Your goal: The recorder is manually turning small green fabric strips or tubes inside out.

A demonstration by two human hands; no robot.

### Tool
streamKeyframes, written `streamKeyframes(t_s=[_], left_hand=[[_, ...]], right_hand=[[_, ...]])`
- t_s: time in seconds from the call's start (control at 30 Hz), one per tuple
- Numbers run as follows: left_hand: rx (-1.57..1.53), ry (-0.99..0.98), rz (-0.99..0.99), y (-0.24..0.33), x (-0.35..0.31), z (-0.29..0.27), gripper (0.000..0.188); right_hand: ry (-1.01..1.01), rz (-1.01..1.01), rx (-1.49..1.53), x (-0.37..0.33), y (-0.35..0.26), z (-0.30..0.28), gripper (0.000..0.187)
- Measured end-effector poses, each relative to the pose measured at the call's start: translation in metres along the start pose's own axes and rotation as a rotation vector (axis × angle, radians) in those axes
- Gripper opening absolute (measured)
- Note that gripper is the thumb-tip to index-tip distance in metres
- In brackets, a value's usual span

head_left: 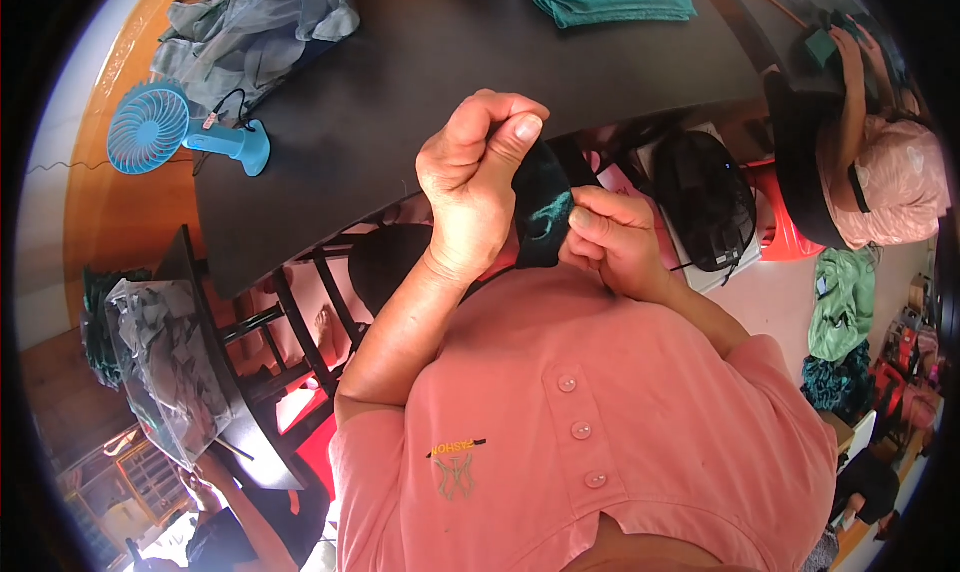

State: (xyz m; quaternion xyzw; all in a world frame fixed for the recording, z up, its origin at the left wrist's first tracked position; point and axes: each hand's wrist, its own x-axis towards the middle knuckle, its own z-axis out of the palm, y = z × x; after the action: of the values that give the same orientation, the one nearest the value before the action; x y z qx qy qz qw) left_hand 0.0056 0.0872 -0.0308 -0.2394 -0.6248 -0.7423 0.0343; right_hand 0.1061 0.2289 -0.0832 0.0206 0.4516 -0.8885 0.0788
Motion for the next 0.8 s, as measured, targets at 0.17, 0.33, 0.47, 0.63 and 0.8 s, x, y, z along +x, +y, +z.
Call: streamKeyframes(t_s=[0.17,0.33,0.47,0.63,0.8], left_hand=[[-0.193,0.09,-0.195,0.004,-0.005,0.004,0.011],[-0.428,0.068,-0.354,0.001,-0.008,0.0,0.02],[-0.512,0.083,-0.585,0.008,-0.012,0.0,0.028],[-0.399,0.133,-0.232,0.004,-0.009,0.003,0.013],[-0.659,0.192,-0.323,0.011,0.003,-0.01,0.007]], right_hand=[[0.036,0.077,0.137,0.001,-0.004,0.001,0.022],[0.029,0.095,0.184,0.002,-0.005,0.0,0.022],[0.059,0.041,0.136,0.006,-0.017,0.0,0.022],[0.051,0.015,0.097,0.005,-0.018,0.003,0.022],[0.051,0.053,-0.063,0.003,-0.024,0.0,0.021]])
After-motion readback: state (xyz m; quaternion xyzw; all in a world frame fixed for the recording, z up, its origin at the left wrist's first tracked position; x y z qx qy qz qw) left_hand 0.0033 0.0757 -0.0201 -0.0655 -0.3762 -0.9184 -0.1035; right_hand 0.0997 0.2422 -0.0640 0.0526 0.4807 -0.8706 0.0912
